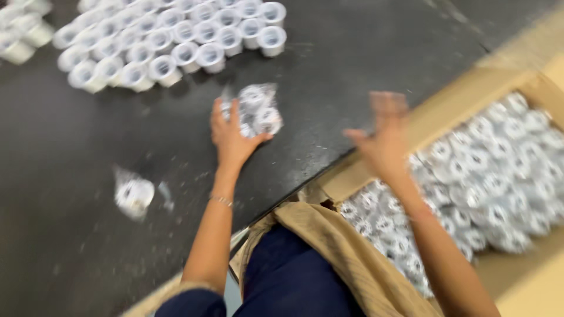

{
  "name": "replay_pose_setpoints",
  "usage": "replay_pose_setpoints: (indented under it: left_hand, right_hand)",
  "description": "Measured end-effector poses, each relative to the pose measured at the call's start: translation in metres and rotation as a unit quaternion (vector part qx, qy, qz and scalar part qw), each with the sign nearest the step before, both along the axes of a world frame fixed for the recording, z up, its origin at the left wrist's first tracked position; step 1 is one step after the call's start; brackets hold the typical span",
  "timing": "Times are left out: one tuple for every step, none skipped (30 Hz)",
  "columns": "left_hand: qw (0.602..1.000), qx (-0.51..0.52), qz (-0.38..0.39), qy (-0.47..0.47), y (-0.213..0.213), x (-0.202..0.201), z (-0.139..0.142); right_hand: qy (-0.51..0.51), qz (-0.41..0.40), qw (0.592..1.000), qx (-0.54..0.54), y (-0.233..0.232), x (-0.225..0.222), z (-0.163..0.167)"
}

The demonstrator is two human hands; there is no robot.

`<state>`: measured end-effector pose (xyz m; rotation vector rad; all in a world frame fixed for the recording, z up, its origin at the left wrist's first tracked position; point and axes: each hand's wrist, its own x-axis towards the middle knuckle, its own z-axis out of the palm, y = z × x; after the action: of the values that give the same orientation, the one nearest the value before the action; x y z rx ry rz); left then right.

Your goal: The person wraps white plastic lamp holders in bubble wrap at a work table and places the wrapped units into a cardboard box, at one point wiping a holder with a cloth. Later the person arranges unwrapped lamp holders into groups on the table.

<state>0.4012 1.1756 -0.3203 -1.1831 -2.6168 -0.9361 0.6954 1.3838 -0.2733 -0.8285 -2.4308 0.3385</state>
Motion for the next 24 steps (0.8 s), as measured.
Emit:
replay_pose_setpoints:
  left_hand:
    - [0.999, 0.016, -0.021, 0.033, -0.002, -0.003, -0.001]
    - [0.998, 0.023, -0.039, 0.041, -0.005, -0.005, -0.003]
    - [0.997, 0.031, -0.060, 0.049, -0.007, -0.008, -0.003]
    - [0.995, 0.031, -0.078, 0.052, -0.008, -0.012, -0.003]
    - [0.994, 0.030, -0.095, 0.053, -0.009, -0.015, -0.003]
    - [0.994, 0.039, -0.102, 0.011, -0.008, -0.018, -0.004]
    - [0.993, 0.044, -0.103, -0.031, -0.008, -0.020, -0.004]
    - [0.990, 0.040, -0.121, -0.056, -0.010, -0.022, -0.005]
    - [0.987, 0.037, -0.133, -0.080, -0.010, -0.024, -0.005]
    - [0.986, 0.026, -0.141, -0.085, -0.009, -0.027, -0.007]
    - [0.985, 0.015, -0.146, -0.089, -0.011, -0.030, -0.009]
    - [0.985, 0.006, -0.147, -0.093, -0.012, -0.034, -0.011]
    - [0.984, -0.005, -0.157, -0.085, -0.013, -0.038, -0.014]
    - [0.983, -0.013, -0.163, -0.080, -0.013, -0.043, -0.017]
    - [0.983, -0.022, -0.168, -0.074, -0.014, -0.047, -0.020]
    - [0.980, -0.027, -0.180, -0.078, -0.016, -0.053, -0.022]
    - [0.977, -0.031, -0.194, -0.080, -0.015, -0.059, -0.024]
    - [0.974, -0.033, -0.209, -0.083, -0.014, -0.065, -0.026]
    - [0.972, -0.039, -0.218, -0.084, -0.014, -0.070, -0.027]
    - [0.969, -0.045, -0.227, -0.086, -0.014, -0.075, -0.027]
    - [0.966, -0.053, -0.237, -0.088, -0.016, -0.080, -0.027]
    - [0.964, -0.050, -0.252, -0.076, -0.017, -0.084, -0.027]
    - [0.961, -0.046, -0.265, -0.064, -0.018, -0.087, -0.028]
    - [0.959, -0.042, -0.276, -0.052, -0.018, -0.088, -0.030]
  right_hand:
    - [0.000, 0.056, 0.998, -0.013, -0.020, -0.025, 0.008]
    - [0.039, 0.094, 0.994, -0.035, -0.039, -0.051, 0.012]
    - [0.033, 0.110, 0.992, -0.059, -0.048, -0.081, 0.016]
    - [0.043, 0.134, 0.988, -0.056, -0.054, -0.109, 0.018]
    - [0.069, 0.127, 0.987, -0.076, -0.061, -0.137, 0.018]
    - [0.066, 0.089, 0.983, -0.145, -0.075, -0.157, 0.014]
    - [0.016, 0.070, 0.991, -0.114, -0.085, -0.180, 0.011]
    - [-0.011, 0.017, 0.999, -0.043, -0.095, -0.203, 0.005]
    - [-0.040, -0.031, 0.998, 0.028, -0.101, -0.219, -0.002]
    - [-0.042, -0.042, 0.998, 0.027, -0.103, -0.229, -0.014]
    - [-0.044, -0.049, 0.998, 0.026, -0.106, -0.236, -0.028]
    - [-0.045, -0.053, 0.997, 0.025, -0.107, -0.243, -0.039]
    - [-0.047, -0.057, 0.997, 0.026, -0.107, -0.248, -0.049]
    - [-0.052, -0.059, 0.997, 0.027, -0.107, -0.251, -0.058]
    - [-0.058, -0.058, 0.996, 0.028, -0.107, -0.252, -0.065]
    - [-0.078, -0.056, 0.995, 0.014, -0.105, -0.257, -0.067]
    - [-0.098, -0.056, 0.994, -0.001, -0.101, -0.261, -0.067]
    - [-0.118, -0.057, 0.991, -0.014, -0.095, -0.264, -0.063]
    - [-0.103, -0.071, 0.992, 0.001, -0.092, -0.269, -0.058]
    - [-0.090, -0.086, 0.992, 0.015, -0.094, -0.274, -0.052]
    - [-0.077, -0.101, 0.992, 0.027, -0.094, -0.274, -0.047]
    - [-0.087, -0.113, 0.988, 0.059, -0.092, -0.271, -0.044]
    - [-0.098, -0.122, 0.984, 0.090, -0.090, -0.271, -0.040]
    - [-0.109, -0.129, 0.978, 0.122, -0.089, -0.268, -0.037]
